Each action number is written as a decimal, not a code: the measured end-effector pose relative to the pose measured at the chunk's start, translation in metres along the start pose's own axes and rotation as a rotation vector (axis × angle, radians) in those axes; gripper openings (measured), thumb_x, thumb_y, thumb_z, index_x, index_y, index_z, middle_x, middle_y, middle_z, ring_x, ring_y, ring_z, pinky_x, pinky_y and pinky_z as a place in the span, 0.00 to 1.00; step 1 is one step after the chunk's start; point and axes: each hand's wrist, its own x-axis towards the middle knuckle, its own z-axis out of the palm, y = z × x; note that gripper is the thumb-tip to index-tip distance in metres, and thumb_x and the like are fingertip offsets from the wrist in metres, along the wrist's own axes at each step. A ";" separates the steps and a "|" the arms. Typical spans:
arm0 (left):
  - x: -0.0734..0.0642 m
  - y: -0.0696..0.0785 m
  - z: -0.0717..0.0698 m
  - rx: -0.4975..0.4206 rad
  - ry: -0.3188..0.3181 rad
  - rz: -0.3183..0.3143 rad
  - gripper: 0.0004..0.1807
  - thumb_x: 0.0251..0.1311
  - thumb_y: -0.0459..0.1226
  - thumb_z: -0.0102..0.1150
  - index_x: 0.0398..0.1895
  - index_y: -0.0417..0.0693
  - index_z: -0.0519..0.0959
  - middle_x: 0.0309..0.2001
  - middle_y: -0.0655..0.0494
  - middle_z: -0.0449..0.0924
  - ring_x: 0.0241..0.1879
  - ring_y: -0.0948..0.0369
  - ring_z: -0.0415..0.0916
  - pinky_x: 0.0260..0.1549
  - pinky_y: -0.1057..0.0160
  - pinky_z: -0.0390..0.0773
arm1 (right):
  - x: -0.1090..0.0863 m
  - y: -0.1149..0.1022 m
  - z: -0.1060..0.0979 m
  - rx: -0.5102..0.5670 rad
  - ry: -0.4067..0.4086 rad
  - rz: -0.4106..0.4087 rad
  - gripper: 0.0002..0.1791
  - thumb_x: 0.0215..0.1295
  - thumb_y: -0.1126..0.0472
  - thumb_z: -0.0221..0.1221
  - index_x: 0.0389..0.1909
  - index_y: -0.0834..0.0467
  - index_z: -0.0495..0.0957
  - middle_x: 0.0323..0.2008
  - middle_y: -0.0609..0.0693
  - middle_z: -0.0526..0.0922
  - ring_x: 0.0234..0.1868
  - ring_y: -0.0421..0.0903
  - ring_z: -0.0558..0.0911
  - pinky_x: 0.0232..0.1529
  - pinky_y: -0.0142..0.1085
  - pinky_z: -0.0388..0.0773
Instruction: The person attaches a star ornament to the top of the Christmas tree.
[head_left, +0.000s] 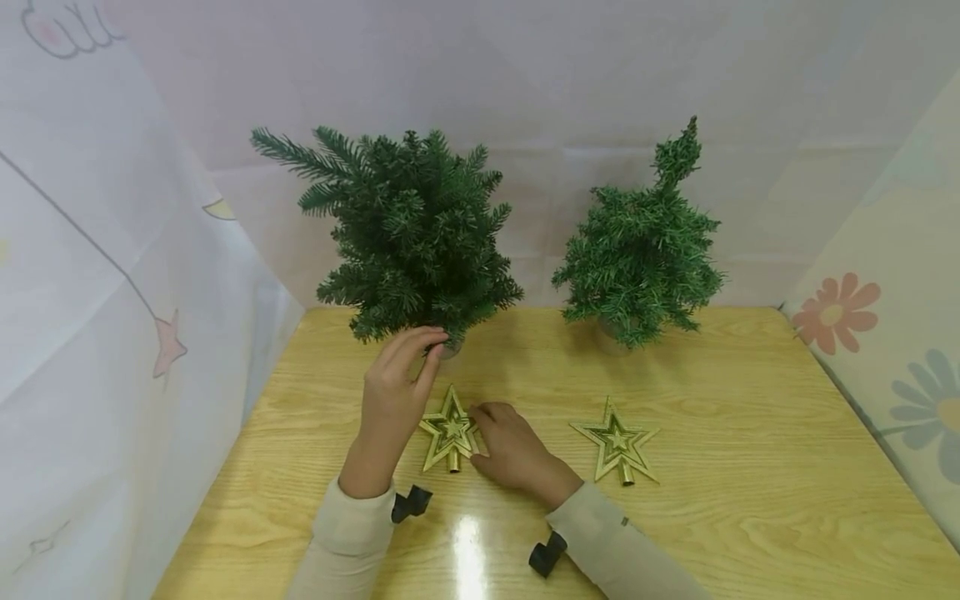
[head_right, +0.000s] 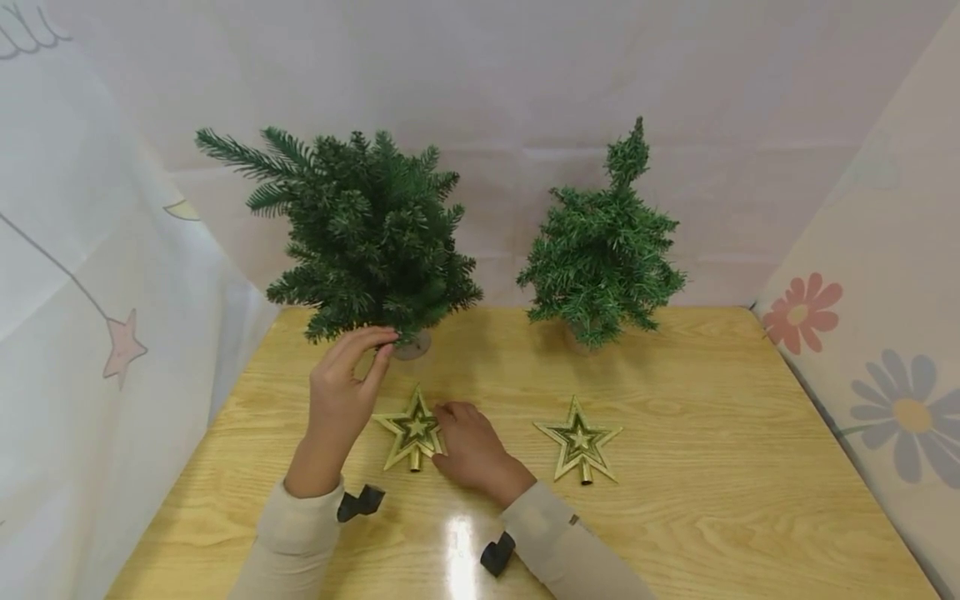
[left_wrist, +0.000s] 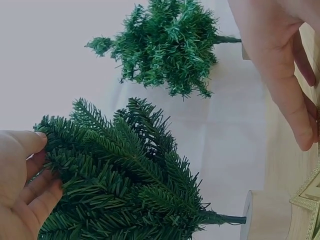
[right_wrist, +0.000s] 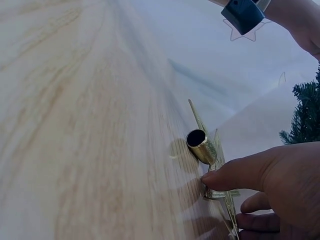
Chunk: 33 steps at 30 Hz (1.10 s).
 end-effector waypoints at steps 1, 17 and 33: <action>0.000 0.000 0.000 -0.004 0.002 -0.003 0.10 0.62 0.32 0.64 0.47 0.45 0.84 0.50 0.53 0.81 0.52 0.57 0.78 0.53 0.66 0.75 | 0.000 0.000 -0.001 0.004 0.000 -0.001 0.41 0.63 0.49 0.64 0.72 0.62 0.61 0.66 0.57 0.66 0.67 0.54 0.64 0.64 0.48 0.66; 0.001 -0.001 0.000 -0.019 0.007 -0.004 0.13 0.58 0.28 0.66 0.46 0.46 0.83 0.50 0.55 0.81 0.50 0.58 0.78 0.52 0.66 0.75 | -0.003 0.004 -0.002 0.064 -0.013 0.039 0.42 0.59 0.52 0.64 0.72 0.59 0.61 0.65 0.54 0.65 0.65 0.51 0.63 0.57 0.45 0.70; 0.001 -0.001 -0.002 -0.010 0.006 -0.001 0.12 0.58 0.27 0.66 0.45 0.44 0.83 0.49 0.53 0.82 0.50 0.57 0.79 0.51 0.66 0.76 | -0.002 0.006 -0.002 0.060 0.038 0.038 0.50 0.50 0.56 0.64 0.75 0.60 0.54 0.63 0.54 0.62 0.63 0.50 0.60 0.55 0.44 0.68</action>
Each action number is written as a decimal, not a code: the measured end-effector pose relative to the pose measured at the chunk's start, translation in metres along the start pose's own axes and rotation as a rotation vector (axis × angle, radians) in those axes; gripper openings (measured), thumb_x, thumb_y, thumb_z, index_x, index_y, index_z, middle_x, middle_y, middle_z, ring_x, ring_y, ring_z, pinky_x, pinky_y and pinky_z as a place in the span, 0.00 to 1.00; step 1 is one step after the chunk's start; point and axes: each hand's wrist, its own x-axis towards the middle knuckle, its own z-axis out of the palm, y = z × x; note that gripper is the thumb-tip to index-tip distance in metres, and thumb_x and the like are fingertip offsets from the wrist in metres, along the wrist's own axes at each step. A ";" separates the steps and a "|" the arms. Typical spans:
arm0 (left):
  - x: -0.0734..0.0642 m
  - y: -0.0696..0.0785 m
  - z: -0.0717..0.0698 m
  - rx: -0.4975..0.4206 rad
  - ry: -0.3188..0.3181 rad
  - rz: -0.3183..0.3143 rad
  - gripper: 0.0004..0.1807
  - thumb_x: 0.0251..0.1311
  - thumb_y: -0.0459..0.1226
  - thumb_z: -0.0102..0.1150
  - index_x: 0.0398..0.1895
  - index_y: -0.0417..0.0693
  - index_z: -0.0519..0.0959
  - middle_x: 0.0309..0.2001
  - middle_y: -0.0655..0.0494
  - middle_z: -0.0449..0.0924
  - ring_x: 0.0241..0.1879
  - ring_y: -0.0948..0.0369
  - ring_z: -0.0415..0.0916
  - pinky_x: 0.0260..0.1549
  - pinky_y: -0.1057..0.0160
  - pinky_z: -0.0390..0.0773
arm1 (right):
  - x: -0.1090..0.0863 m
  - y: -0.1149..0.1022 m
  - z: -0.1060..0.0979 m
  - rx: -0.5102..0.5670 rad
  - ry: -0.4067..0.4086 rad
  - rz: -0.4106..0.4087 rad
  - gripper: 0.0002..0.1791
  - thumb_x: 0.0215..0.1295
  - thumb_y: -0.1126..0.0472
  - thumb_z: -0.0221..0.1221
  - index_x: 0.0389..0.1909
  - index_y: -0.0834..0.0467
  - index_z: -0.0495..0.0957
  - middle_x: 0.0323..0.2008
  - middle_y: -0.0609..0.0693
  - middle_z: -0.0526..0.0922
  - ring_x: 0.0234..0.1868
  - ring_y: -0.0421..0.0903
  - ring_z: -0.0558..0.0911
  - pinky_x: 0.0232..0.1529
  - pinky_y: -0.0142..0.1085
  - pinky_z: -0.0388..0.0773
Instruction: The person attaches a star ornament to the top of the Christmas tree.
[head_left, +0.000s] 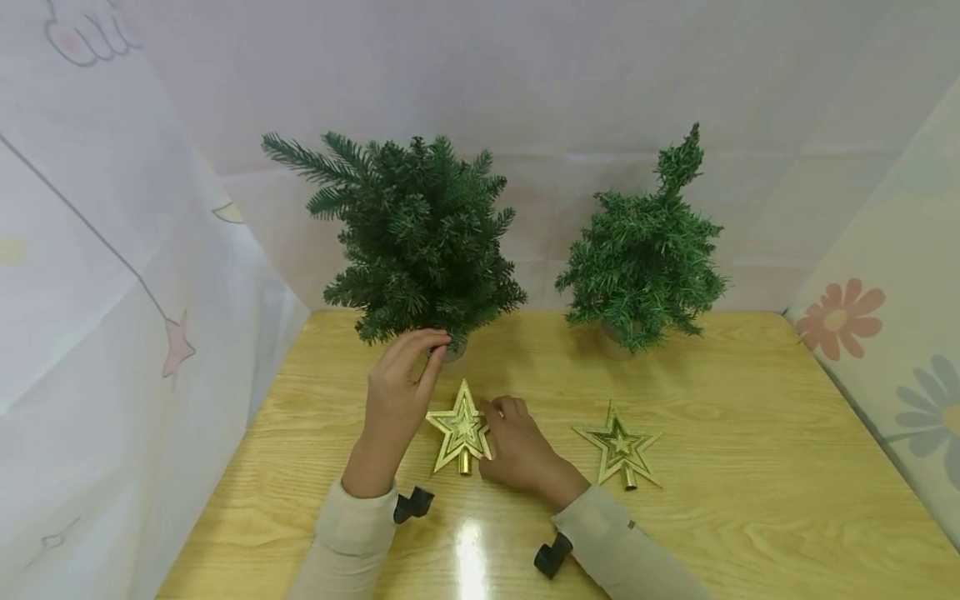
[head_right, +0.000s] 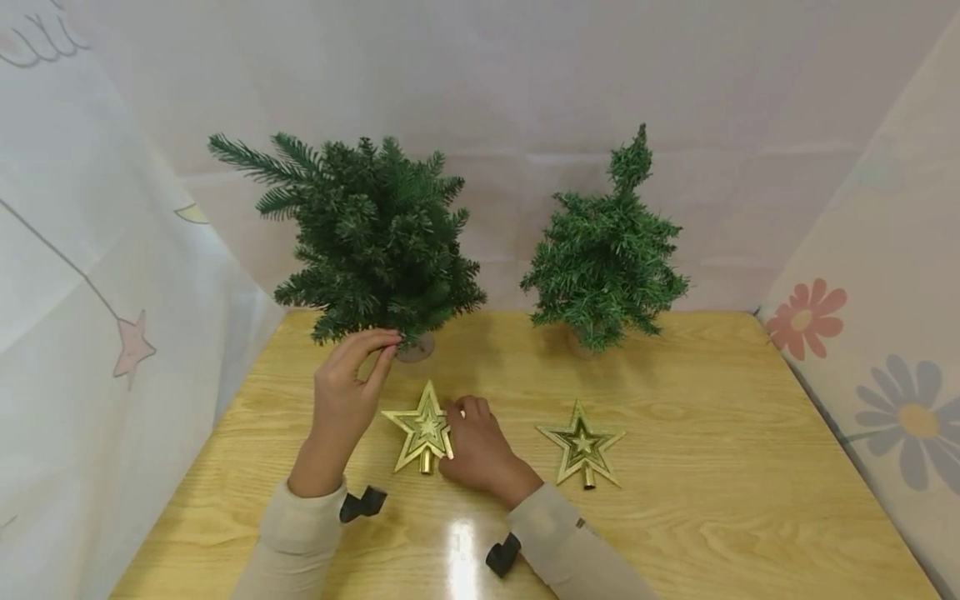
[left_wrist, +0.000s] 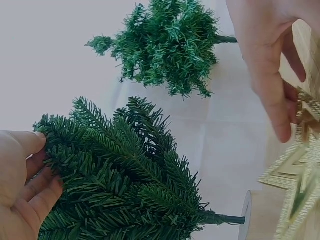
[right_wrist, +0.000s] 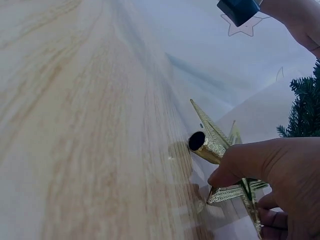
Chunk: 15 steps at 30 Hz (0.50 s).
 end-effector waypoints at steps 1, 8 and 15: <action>0.000 0.000 0.000 0.001 -0.001 0.000 0.12 0.59 0.27 0.65 0.45 0.44 0.83 0.49 0.53 0.82 0.50 0.57 0.79 0.51 0.65 0.76 | 0.000 0.000 0.000 0.009 0.010 -0.002 0.51 0.49 0.57 0.64 0.75 0.60 0.53 0.64 0.54 0.61 0.63 0.51 0.59 0.56 0.44 0.67; 0.000 0.002 -0.002 0.005 -0.031 -0.021 0.10 0.61 0.28 0.63 0.45 0.44 0.83 0.50 0.53 0.81 0.50 0.57 0.78 0.51 0.63 0.77 | 0.000 0.000 -0.001 0.016 0.067 -0.006 0.52 0.47 0.60 0.63 0.76 0.58 0.51 0.61 0.50 0.59 0.61 0.49 0.56 0.57 0.45 0.63; -0.001 0.001 -0.001 0.009 -0.037 -0.027 0.10 0.62 0.28 0.63 0.45 0.44 0.83 0.50 0.54 0.81 0.51 0.57 0.78 0.52 0.63 0.77 | 0.000 -0.001 -0.003 0.014 0.064 0.026 0.52 0.48 0.60 0.64 0.76 0.57 0.50 0.61 0.50 0.58 0.60 0.49 0.56 0.59 0.47 0.61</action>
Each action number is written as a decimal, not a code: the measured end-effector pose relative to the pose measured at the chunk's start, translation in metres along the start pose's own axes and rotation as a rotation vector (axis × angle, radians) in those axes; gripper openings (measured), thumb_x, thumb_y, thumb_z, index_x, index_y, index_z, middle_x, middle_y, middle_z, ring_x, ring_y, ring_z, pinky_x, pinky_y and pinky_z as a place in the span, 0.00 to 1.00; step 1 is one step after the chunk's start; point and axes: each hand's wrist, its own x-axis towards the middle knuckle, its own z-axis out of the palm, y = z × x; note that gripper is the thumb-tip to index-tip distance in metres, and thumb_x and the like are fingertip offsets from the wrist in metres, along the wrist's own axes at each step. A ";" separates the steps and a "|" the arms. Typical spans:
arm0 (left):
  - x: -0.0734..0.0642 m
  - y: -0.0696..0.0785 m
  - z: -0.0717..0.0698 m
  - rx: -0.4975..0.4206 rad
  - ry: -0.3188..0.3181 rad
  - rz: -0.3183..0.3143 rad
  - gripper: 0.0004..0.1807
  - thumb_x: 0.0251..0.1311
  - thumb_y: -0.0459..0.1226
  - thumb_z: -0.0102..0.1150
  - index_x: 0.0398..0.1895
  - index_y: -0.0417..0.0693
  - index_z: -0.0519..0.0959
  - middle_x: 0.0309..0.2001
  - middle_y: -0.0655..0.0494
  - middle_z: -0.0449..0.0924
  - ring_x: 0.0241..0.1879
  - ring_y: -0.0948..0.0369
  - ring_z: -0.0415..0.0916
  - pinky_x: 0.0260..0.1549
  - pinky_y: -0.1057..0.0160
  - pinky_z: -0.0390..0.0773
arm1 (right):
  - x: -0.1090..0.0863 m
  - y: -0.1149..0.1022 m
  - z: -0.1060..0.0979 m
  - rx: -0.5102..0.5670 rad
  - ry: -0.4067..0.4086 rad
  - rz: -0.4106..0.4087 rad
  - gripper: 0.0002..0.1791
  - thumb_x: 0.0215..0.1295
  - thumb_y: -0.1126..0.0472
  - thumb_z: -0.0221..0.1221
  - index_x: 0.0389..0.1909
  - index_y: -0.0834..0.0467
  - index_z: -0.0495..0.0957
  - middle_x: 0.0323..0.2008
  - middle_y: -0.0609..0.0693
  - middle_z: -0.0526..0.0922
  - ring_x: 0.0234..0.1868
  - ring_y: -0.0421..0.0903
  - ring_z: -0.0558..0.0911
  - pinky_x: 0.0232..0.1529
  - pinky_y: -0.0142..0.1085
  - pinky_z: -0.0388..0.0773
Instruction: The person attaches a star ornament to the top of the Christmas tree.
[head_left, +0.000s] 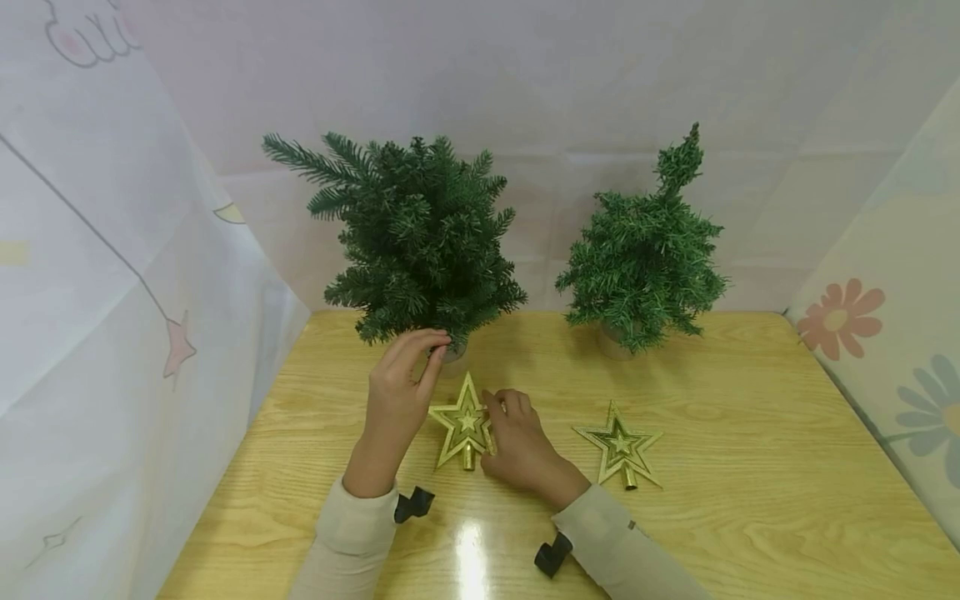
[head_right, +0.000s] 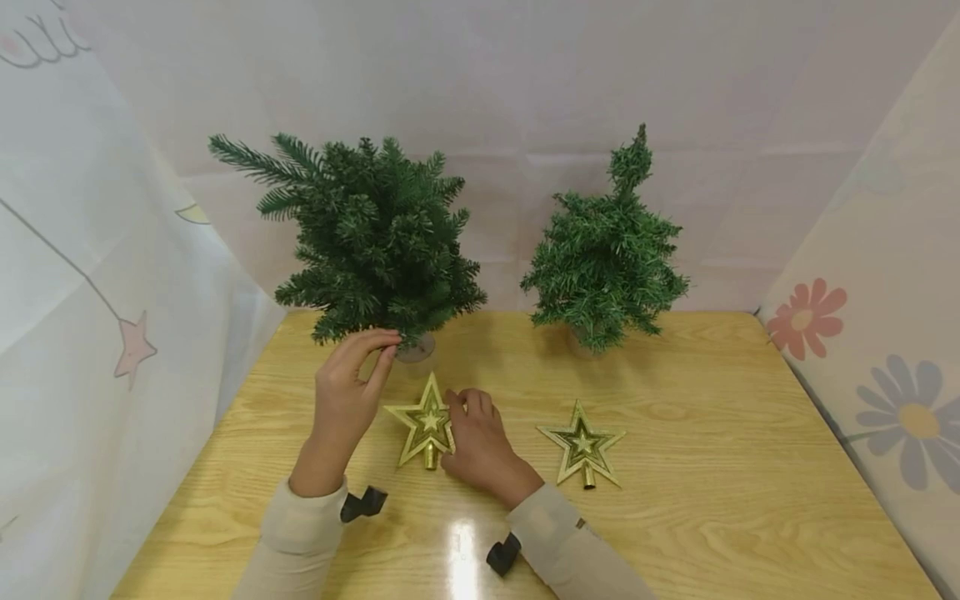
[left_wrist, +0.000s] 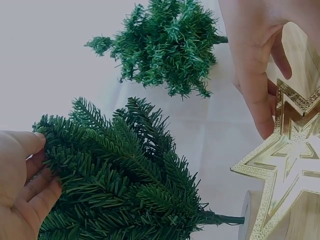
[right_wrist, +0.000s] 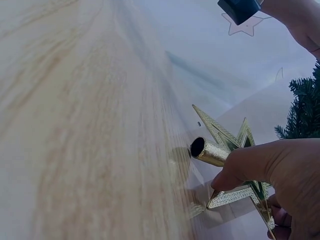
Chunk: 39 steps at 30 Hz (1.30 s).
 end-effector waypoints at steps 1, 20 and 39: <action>0.000 0.000 0.000 -0.001 0.001 0.001 0.10 0.62 0.29 0.63 0.45 0.44 0.82 0.50 0.54 0.81 0.51 0.57 0.78 0.52 0.63 0.77 | 0.000 0.000 0.000 -0.002 0.002 -0.002 0.52 0.48 0.60 0.64 0.76 0.57 0.50 0.61 0.50 0.58 0.60 0.49 0.56 0.58 0.47 0.62; 0.001 0.000 0.000 0.003 0.018 0.020 0.10 0.61 0.28 0.64 0.45 0.44 0.82 0.49 0.53 0.81 0.49 0.56 0.79 0.50 0.60 0.79 | -0.001 -0.002 -0.006 -0.020 0.048 -0.048 0.43 0.54 0.57 0.67 0.71 0.56 0.61 0.65 0.51 0.59 0.68 0.51 0.58 0.65 0.53 0.59; -0.001 -0.002 0.001 0.014 0.022 0.024 0.12 0.58 0.26 0.65 0.44 0.44 0.83 0.49 0.54 0.81 0.49 0.57 0.79 0.48 0.60 0.79 | 0.003 -0.002 -0.003 -0.043 0.179 -0.067 0.28 0.61 0.49 0.65 0.60 0.54 0.71 0.55 0.48 0.71 0.57 0.48 0.71 0.58 0.50 0.69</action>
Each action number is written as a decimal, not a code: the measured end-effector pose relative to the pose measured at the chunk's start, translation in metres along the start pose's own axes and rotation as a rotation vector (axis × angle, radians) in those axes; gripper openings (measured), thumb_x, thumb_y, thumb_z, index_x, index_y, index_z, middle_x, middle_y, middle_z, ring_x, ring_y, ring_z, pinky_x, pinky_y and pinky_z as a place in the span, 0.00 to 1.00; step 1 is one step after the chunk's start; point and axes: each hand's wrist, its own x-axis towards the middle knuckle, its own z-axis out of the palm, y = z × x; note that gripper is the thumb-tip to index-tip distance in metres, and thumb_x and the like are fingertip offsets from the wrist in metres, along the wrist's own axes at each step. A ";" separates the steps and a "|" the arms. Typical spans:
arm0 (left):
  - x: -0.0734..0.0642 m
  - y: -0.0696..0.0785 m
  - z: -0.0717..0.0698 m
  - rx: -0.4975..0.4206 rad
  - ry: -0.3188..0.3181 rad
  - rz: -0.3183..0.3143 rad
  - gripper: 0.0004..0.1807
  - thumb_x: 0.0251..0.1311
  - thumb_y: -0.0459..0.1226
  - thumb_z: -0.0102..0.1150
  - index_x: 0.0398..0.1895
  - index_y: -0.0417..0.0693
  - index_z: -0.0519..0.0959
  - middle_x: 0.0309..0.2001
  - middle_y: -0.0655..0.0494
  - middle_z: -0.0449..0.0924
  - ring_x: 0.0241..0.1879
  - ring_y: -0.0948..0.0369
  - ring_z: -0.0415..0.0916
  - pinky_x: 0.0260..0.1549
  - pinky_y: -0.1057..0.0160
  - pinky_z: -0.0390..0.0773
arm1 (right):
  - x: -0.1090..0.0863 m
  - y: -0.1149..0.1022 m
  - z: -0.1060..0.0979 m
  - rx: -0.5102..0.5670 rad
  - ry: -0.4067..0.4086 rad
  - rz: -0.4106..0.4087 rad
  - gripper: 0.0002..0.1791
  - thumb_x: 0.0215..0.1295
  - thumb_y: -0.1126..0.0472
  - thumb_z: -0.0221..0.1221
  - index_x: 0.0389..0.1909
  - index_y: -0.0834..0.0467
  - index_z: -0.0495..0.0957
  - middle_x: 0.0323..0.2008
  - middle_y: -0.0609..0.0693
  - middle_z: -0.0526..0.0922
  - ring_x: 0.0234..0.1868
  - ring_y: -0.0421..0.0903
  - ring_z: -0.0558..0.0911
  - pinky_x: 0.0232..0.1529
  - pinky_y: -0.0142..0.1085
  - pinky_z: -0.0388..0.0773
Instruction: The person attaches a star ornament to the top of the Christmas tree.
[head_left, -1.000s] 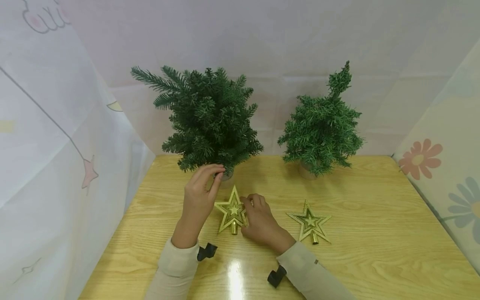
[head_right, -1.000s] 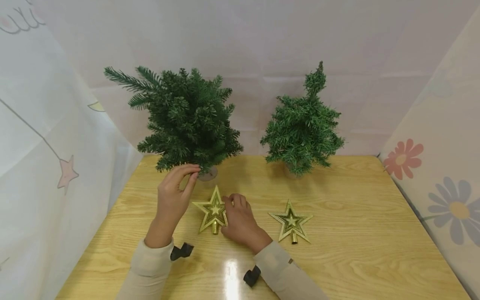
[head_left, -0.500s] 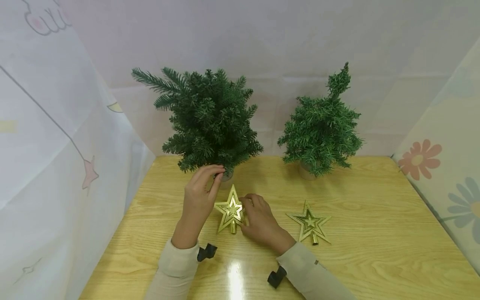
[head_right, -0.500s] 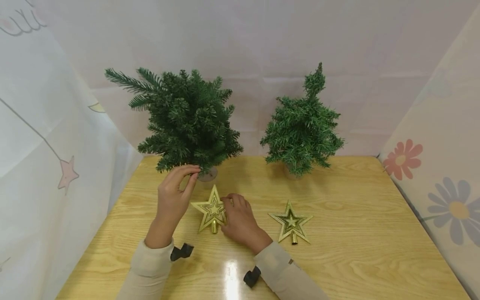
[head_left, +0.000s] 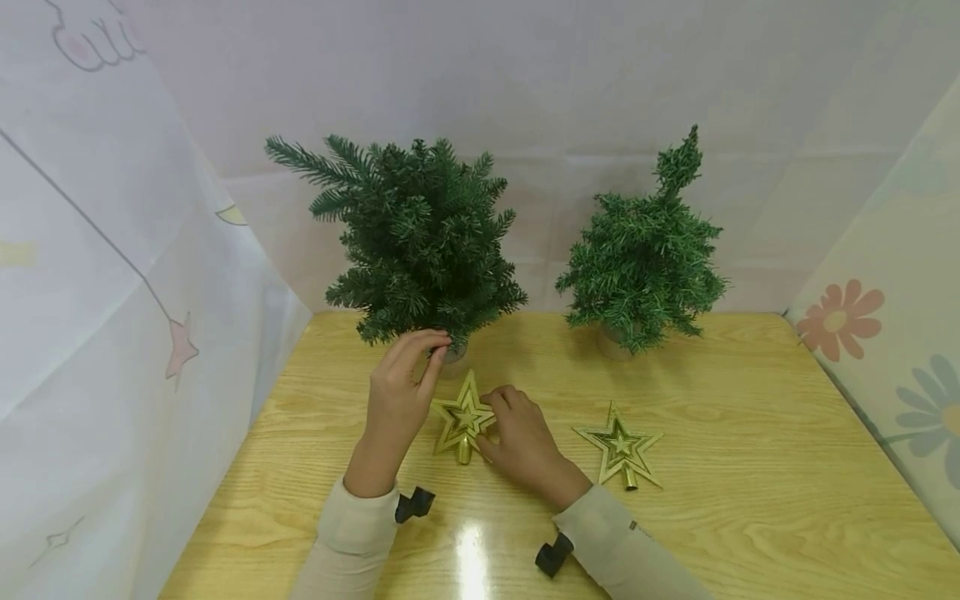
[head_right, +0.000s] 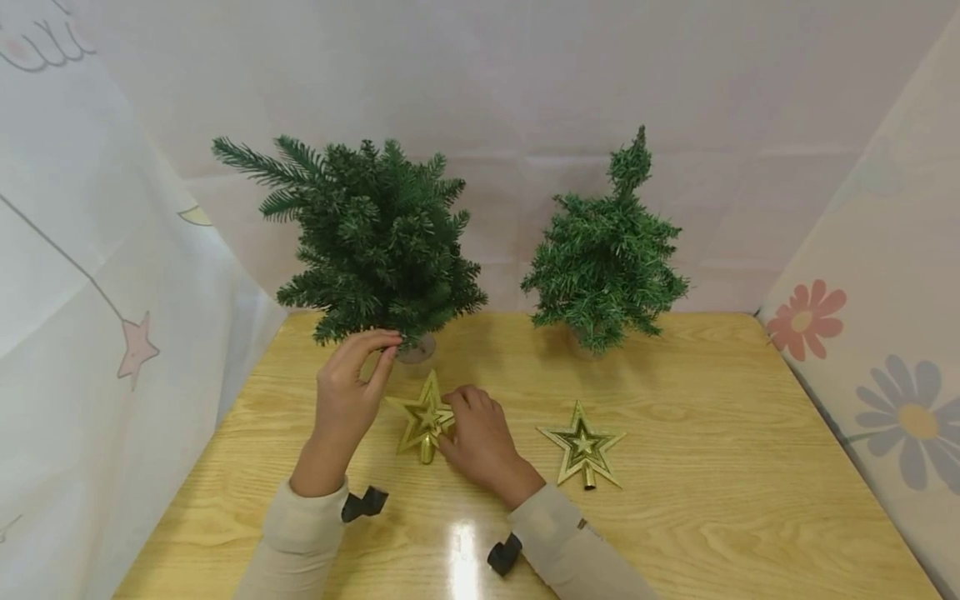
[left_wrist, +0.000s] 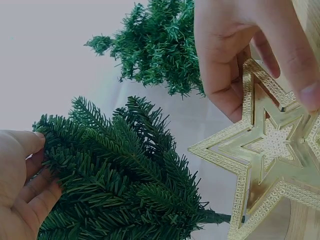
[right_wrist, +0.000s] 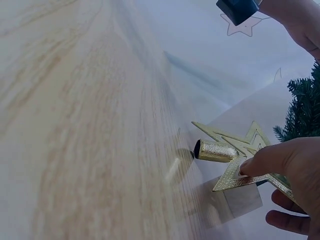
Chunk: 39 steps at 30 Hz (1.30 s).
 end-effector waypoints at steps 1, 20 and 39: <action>0.000 0.000 0.000 0.000 0.001 0.001 0.12 0.58 0.26 0.65 0.44 0.44 0.83 0.49 0.54 0.81 0.49 0.57 0.79 0.48 0.60 0.80 | 0.000 0.000 0.000 -0.003 0.008 -0.002 0.27 0.61 0.49 0.65 0.59 0.54 0.71 0.54 0.47 0.72 0.55 0.48 0.72 0.58 0.50 0.69; 0.001 0.000 0.000 -0.005 0.005 0.001 0.10 0.60 0.28 0.64 0.45 0.45 0.83 0.49 0.54 0.81 0.49 0.58 0.79 0.48 0.62 0.79 | 0.001 -0.009 -0.009 0.168 0.034 0.030 0.17 0.65 0.55 0.63 0.54 0.48 0.78 0.51 0.42 0.81 0.44 0.38 0.81 0.40 0.38 0.80; 0.002 0.002 -0.002 -0.005 -0.005 0.008 0.12 0.57 0.25 0.66 0.43 0.44 0.83 0.48 0.53 0.81 0.48 0.56 0.79 0.48 0.61 0.79 | 0.000 -0.011 -0.010 0.210 0.049 -0.018 0.14 0.66 0.56 0.62 0.52 0.48 0.79 0.50 0.42 0.81 0.45 0.38 0.81 0.41 0.37 0.81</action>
